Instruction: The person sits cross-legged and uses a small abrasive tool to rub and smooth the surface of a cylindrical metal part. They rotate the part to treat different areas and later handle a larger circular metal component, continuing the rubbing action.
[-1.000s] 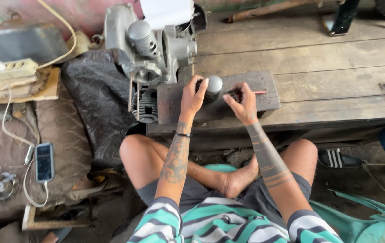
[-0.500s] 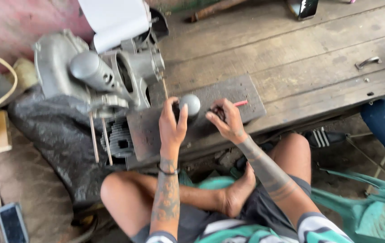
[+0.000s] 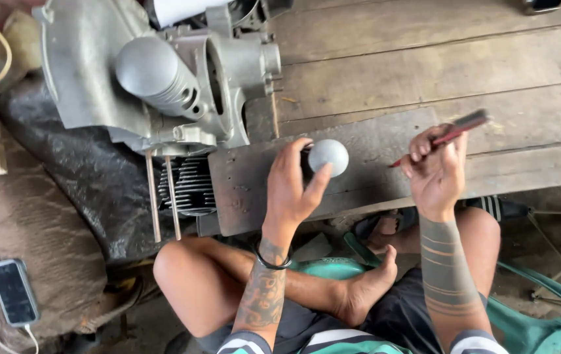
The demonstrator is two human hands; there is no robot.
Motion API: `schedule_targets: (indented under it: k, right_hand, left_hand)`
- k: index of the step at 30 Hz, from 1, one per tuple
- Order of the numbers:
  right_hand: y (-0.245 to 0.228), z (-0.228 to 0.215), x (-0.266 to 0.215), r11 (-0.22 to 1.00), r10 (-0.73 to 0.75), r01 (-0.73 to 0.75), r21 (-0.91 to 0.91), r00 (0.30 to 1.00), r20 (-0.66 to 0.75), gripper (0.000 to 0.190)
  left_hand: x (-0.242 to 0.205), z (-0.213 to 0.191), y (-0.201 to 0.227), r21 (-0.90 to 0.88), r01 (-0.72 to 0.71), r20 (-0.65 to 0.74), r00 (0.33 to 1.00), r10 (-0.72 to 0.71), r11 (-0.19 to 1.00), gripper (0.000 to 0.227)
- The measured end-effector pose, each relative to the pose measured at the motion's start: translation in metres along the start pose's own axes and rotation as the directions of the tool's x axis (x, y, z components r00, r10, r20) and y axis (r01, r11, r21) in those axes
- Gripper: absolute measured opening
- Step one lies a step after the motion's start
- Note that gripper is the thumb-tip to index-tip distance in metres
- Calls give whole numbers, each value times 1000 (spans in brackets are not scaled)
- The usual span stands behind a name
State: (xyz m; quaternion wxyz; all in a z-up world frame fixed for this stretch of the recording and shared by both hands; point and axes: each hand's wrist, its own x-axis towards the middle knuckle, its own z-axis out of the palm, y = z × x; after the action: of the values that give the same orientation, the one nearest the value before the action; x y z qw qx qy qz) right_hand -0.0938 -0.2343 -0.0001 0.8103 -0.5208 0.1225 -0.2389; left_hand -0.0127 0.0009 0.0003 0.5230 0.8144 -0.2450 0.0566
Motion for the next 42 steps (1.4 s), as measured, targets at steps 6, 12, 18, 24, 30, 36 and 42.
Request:
schedule_targets:
  k: [6, 12, 18, 24, 30, 36, 42]
  right_hand:
    - [14, -27, 6, 938, 50, 27, -345, 976, 212, 21]
    - [-8, -5, 42, 929, 71, 114, -353, 880, 470, 36]
    - [35, 30, 84, 830, -286, 426, -360, 879, 381, 36]
    - [51, 26, 92, 697, -351, 557, -452, 814, 463, 29]
    - [60, 17, 91, 751, -369, 538, -383, 823, 432, 43]
    - [65, 16, 93, 708, -369, 571, -416, 801, 471, 42]
    - [58, 19, 92, 711, -275, 486, -508, 858, 434, 26]
  left_hand:
    - [3, -1, 14, 119, -82, 95, 993, 71, 990, 84]
    - [2, 1, 15, 172, -63, 140, 989, 39, 983, 72]
    - [-3, 9, -4, 227, -130, 147, 984, 98, 965, 78]
    - [19, -22, 0, 109, -211, 335, 928, 164, 971, 72]
    - [18, -35, 9, 124, -179, 432, 895, 110, 976, 69]
    - [16, -32, 1, 149, -189, 443, 890, 105, 971, 72]
    - [19, -30, 4, 194, -143, 439, 897, 45, 971, 69]
